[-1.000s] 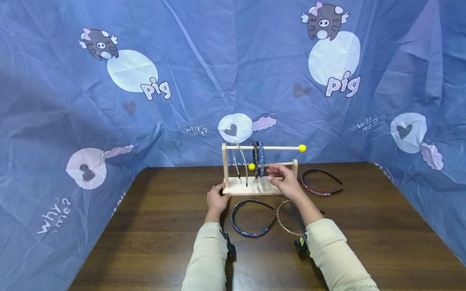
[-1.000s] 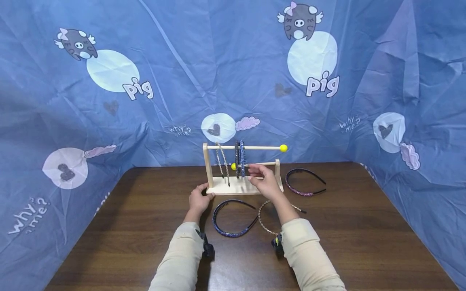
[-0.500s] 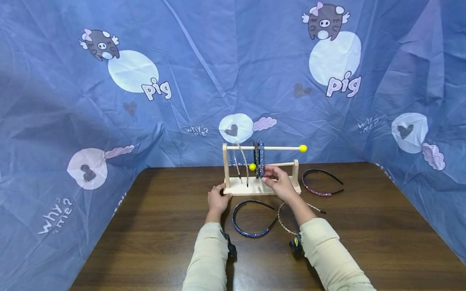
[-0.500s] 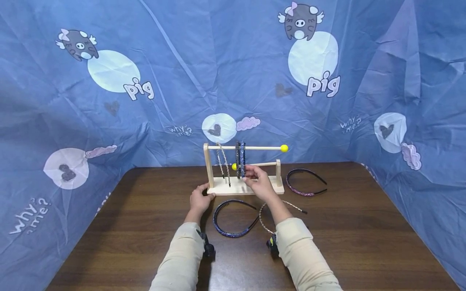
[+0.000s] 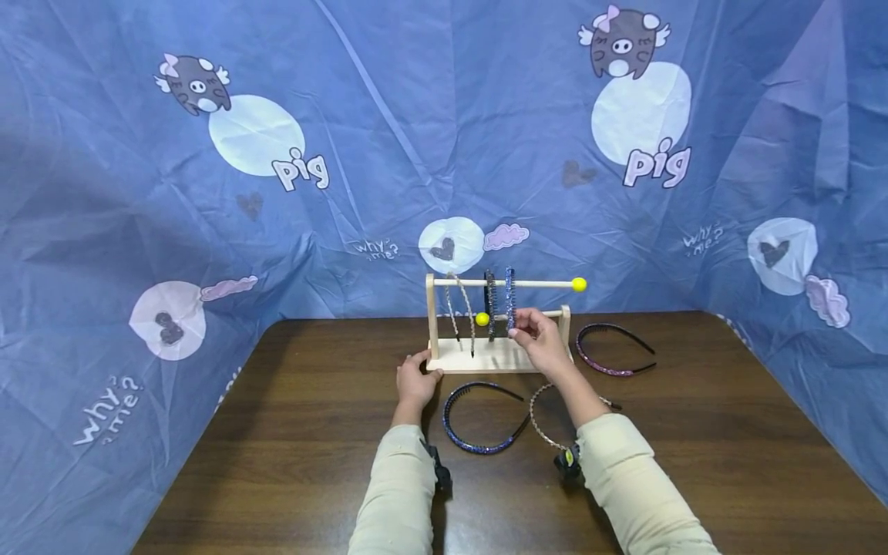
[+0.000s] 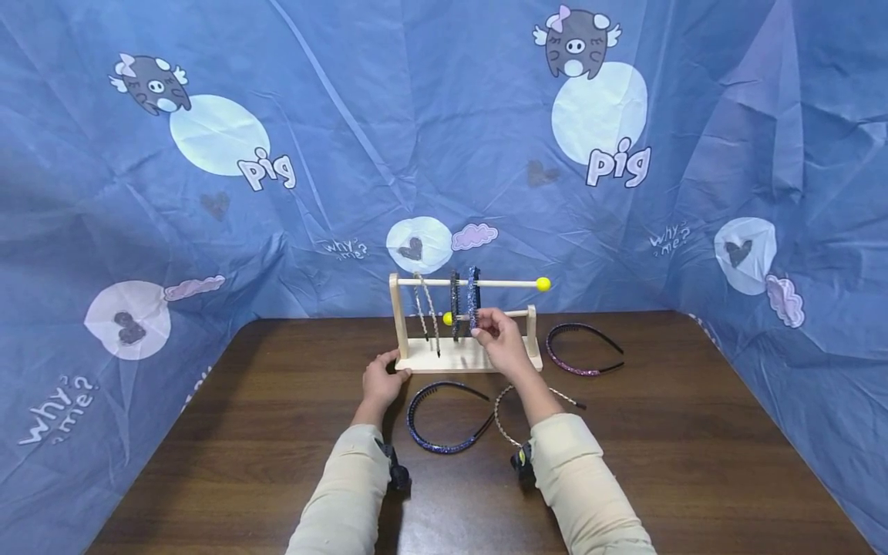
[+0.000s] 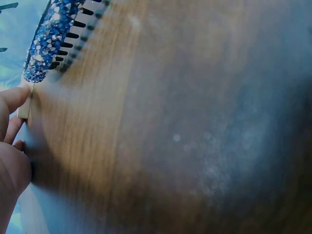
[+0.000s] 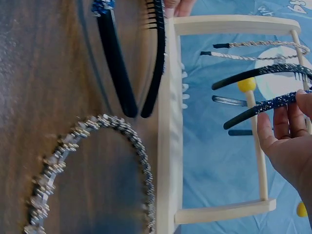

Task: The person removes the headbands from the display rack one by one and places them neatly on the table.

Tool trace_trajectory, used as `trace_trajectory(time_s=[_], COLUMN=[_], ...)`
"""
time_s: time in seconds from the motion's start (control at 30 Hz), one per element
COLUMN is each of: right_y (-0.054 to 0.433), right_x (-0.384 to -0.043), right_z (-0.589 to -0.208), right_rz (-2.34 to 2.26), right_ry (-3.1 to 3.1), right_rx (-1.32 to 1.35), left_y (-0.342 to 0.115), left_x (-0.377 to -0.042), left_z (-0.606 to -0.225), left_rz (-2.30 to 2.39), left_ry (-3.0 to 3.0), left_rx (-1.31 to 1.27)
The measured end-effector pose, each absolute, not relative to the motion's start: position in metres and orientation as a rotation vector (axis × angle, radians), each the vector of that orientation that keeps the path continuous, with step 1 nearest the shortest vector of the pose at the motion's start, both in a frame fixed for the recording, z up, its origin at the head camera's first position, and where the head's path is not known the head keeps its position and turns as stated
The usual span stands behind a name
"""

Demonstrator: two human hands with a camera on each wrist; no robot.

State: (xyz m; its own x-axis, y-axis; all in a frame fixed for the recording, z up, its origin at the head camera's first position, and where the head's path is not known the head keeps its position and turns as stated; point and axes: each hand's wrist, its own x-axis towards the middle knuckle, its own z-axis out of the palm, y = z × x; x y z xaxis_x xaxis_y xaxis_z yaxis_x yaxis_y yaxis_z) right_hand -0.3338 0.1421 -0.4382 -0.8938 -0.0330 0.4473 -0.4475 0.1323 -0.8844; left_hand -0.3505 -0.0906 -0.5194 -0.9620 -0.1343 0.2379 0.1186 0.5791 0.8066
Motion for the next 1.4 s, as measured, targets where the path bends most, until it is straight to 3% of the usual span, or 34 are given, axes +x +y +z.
trace_trajectory(time_s=[1.4], right_y=[0.205], right_x=[-0.317], right_z=[-0.399], right_rz=[2.012], right_ry=[-1.742], right_rx=[0.329], left_y=[-0.09], left_x=[-0.349], left_z=[-0.519], left_rz=[-1.34], left_ry=[-2.506], left_rx=[0.008])
